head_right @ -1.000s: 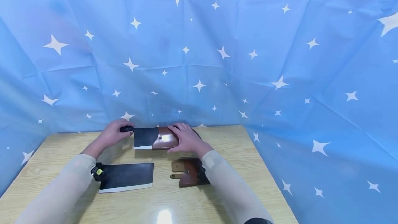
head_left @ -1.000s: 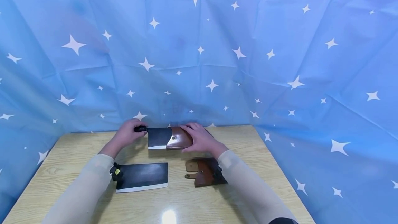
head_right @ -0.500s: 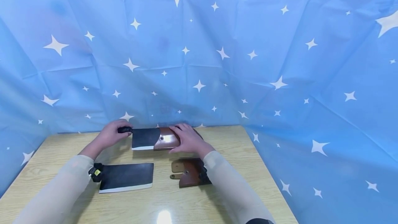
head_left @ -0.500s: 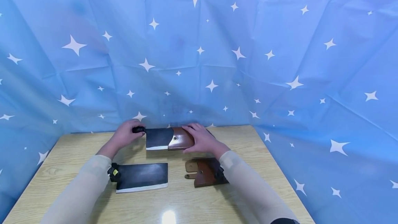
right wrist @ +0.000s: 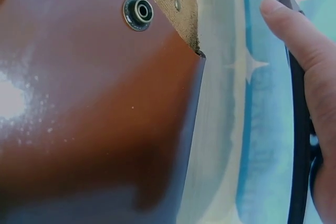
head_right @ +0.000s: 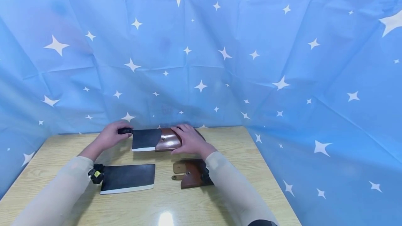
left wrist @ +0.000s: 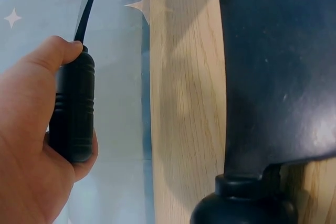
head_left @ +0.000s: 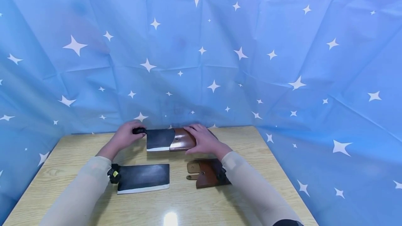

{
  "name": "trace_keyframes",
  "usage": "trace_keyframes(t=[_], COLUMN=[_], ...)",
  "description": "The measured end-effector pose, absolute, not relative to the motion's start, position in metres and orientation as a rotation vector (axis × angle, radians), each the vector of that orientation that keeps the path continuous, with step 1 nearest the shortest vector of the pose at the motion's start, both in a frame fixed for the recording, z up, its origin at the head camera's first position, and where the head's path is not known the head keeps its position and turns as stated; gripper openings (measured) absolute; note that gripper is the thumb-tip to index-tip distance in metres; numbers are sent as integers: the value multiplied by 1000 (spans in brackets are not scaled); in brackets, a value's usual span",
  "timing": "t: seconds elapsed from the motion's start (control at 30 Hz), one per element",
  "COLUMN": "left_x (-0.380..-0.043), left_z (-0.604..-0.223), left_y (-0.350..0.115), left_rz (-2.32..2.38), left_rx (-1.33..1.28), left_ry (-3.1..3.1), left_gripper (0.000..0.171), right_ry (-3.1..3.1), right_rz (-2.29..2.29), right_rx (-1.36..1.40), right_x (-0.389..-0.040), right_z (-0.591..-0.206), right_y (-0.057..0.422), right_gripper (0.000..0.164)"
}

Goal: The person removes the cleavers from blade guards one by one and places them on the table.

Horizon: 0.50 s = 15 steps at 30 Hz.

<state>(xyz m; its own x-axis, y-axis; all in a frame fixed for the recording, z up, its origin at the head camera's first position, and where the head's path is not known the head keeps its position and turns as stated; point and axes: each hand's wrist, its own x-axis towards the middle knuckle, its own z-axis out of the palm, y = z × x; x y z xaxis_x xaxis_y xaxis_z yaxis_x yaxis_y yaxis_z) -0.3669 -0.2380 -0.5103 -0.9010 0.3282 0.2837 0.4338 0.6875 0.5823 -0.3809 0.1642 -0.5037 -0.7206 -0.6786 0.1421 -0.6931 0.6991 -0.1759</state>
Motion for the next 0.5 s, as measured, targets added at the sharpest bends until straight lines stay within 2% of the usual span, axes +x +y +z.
trace_keyframes(t=[0.5], left_x=[-364], left_z=[-512], left_y=[-246], left_rz=[-1037], left_rx=[-607], left_ry=[-2747], left_gripper=[36], right_ry=[-2851], right_rz=[374], right_rx=[1131], right_x=[-380], right_z=[-508], right_y=[171], right_gripper=[114])
